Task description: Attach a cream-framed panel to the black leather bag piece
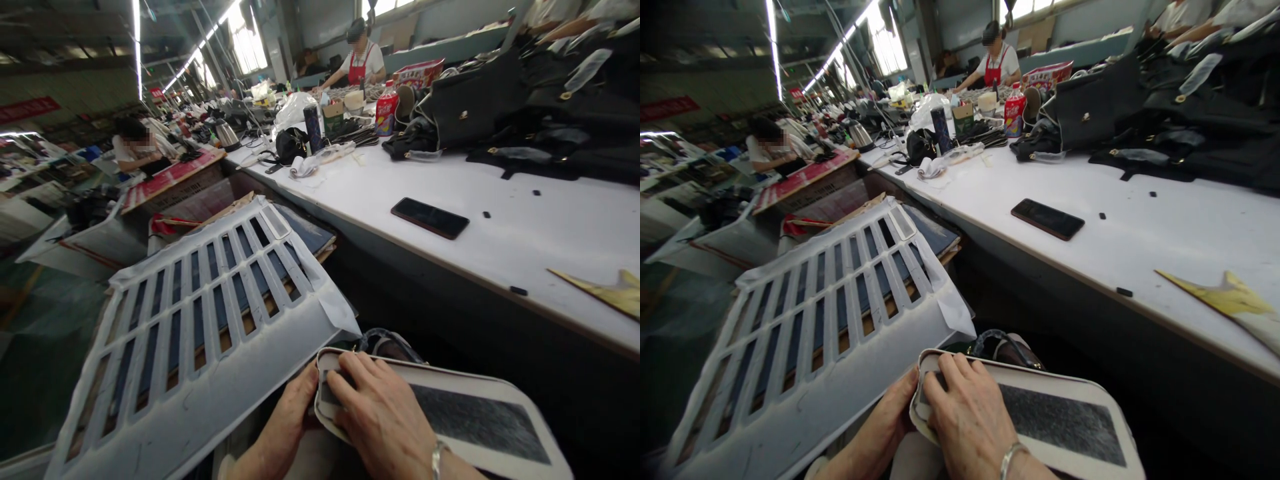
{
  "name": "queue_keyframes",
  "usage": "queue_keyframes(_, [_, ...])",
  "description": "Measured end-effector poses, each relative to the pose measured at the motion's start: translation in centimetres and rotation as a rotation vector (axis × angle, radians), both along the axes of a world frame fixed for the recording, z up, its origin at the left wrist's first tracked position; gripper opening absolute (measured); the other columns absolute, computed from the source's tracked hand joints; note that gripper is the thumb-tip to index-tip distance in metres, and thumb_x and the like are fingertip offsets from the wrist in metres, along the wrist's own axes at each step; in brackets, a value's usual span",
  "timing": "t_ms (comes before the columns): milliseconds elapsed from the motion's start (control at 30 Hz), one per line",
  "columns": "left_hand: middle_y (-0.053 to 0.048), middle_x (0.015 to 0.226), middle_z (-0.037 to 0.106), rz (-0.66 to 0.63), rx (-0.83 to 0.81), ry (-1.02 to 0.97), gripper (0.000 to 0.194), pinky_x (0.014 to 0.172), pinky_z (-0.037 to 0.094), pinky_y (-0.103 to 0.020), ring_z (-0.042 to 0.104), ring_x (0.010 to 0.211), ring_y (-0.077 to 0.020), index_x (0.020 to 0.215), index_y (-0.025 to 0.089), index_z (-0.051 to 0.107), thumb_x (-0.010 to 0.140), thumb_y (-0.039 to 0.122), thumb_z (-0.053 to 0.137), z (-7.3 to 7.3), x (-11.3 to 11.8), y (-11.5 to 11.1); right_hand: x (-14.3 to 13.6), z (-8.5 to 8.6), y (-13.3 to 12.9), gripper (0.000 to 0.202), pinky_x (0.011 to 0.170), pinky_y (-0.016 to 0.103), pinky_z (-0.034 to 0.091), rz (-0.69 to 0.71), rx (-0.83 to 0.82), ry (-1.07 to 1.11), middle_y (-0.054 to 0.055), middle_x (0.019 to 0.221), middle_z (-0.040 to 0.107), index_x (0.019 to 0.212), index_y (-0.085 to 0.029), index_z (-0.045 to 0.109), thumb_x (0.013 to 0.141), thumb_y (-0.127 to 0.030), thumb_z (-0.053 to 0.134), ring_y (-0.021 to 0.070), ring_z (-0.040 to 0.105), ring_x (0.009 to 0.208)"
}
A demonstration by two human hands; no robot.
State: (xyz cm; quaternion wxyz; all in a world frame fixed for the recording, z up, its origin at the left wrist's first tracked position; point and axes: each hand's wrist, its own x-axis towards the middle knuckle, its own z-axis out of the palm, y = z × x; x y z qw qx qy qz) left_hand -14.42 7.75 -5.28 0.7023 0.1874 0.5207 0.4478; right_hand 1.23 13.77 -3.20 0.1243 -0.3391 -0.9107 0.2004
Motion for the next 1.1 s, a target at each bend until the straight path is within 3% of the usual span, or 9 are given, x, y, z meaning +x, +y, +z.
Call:
queue_keyframes(200, [-0.006,0.133,0.064,-0.022,0.066,0.136,0.046,0.117,0.03,-0.045,0.043,0.136,-0.0279,0.132,0.022,0.06,0.092,0.044,0.057,0.3,-0.3,0.4,0.1,0.0,-0.1,0.028,0.074,0.035,0.03,0.001,0.065,0.054,0.0,0.098,0.058,0.094,-0.024,0.058,0.073,-0.018,0.074,0.0214,0.049,0.086])
queue_keyframes(433, [-0.007,0.129,0.067,0.008,0.188,0.363,0.038,0.122,0.014,-0.041,0.038,0.14,-0.0277,0.123,0.018,0.067,0.092,0.038,0.058,0.6,-0.1,1.2,0.0,0.4,0.0,0.025,0.071,0.036,0.034,0.004,0.144,0.063,0.002,0.091,0.06,0.092,-0.021,0.061,0.071,-0.01,0.068,0.022,0.052,0.08])
queue_keyframes(500, [-0.007,0.124,0.069,-0.01,0.208,0.418,0.037,0.122,0.014,-0.041,0.039,0.14,-0.0276,0.122,0.019,0.068,0.092,0.038,0.057,0.6,-0.1,1.4,0.0,0.5,0.0,0.03,0.073,0.038,0.038,0.008,0.139,0.05,0.003,0.094,0.061,0.099,-0.02,0.062,0.072,-0.009,0.067,0.0236,0.053,0.082])
queue_keyframes(600, [-0.005,0.136,0.062,-0.038,0.192,0.437,0.039,0.122,0.017,-0.04,0.04,0.139,-0.0265,0.126,0.022,0.065,0.093,0.041,0.056,0.6,-0.1,1.3,0.1,0.8,0.1,0.049,0.078,0.042,0.043,-0.002,0.031,0.043,0.007,0.106,0.063,0.122,-0.015,0.056,0.073,-0.009,0.064,0.0265,0.056,0.091])
queue_keyframes(667, [-0.003,0.143,0.056,-0.007,0.143,0.338,0.042,0.122,0.016,-0.039,0.04,0.139,-0.0249,0.129,0.024,0.062,0.093,0.043,0.056,0.2,0.1,0.9,0.4,1.2,0.2,0.053,0.084,0.044,0.045,-0.019,-0.073,0.049,0.01,0.116,0.062,0.132,-0.014,0.051,0.079,-0.012,0.059,0.0277,0.056,0.099])
queue_keyframes(767, [-0.004,0.141,0.058,0.106,0.042,0.003,0.045,0.121,0.02,-0.045,0.045,0.136,-0.0261,0.133,0.025,0.059,0.095,0.047,0.051,-1.2,0.6,-0.2,0.9,1.8,0.1,0.048,0.091,0.046,0.046,-0.048,-0.156,0.063,0.011,0.123,0.061,0.136,-0.015,0.049,0.088,-0.017,0.05,0.0283,0.055,0.106])
queue_keyframes(900, [-0.006,0.14,0.059,0.251,0.022,-0.269,0.043,0.119,0.024,-0.05,0.041,0.139,-0.0296,0.131,0.024,0.062,0.094,0.044,0.052,-2.7,1.1,-1.2,1.4,2.4,-0.4,0.052,0.098,0.048,0.044,-0.039,-0.188,0.065,0.009,0.129,0.059,0.139,-0.014,0.047,0.087,-0.019,0.051,0.0288,0.053,0.112])
queue_keyframes(967, [-0.006,0.142,0.057,0.256,0.072,-0.201,0.041,0.12,0.022,-0.049,0.037,0.141,-0.029,0.129,0.024,0.063,0.092,0.041,0.056,-2.7,1.0,-1.3,1.6,2.5,-0.6,0.053,0.099,0.047,0.044,-0.035,-0.201,0.061,0.009,0.13,0.059,0.139,-0.014,0.048,0.086,-0.018,0.053,0.0289,0.052,0.113])
queue_keyframes(1100, [-0.006,0.143,0.056,0.237,0.128,0.165,0.043,0.124,0.013,-0.046,0.036,0.143,-0.0284,0.124,0.023,0.066,0.085,0.041,0.066,-1.6,0.8,-0.6,1.5,2.5,-0.6,0.044,0.096,0.046,0.045,-0.057,-0.219,0.066,0.008,0.127,0.061,0.127,-0.018,0.055,0.084,-0.018,0.056,0.0287,0.053,0.111])
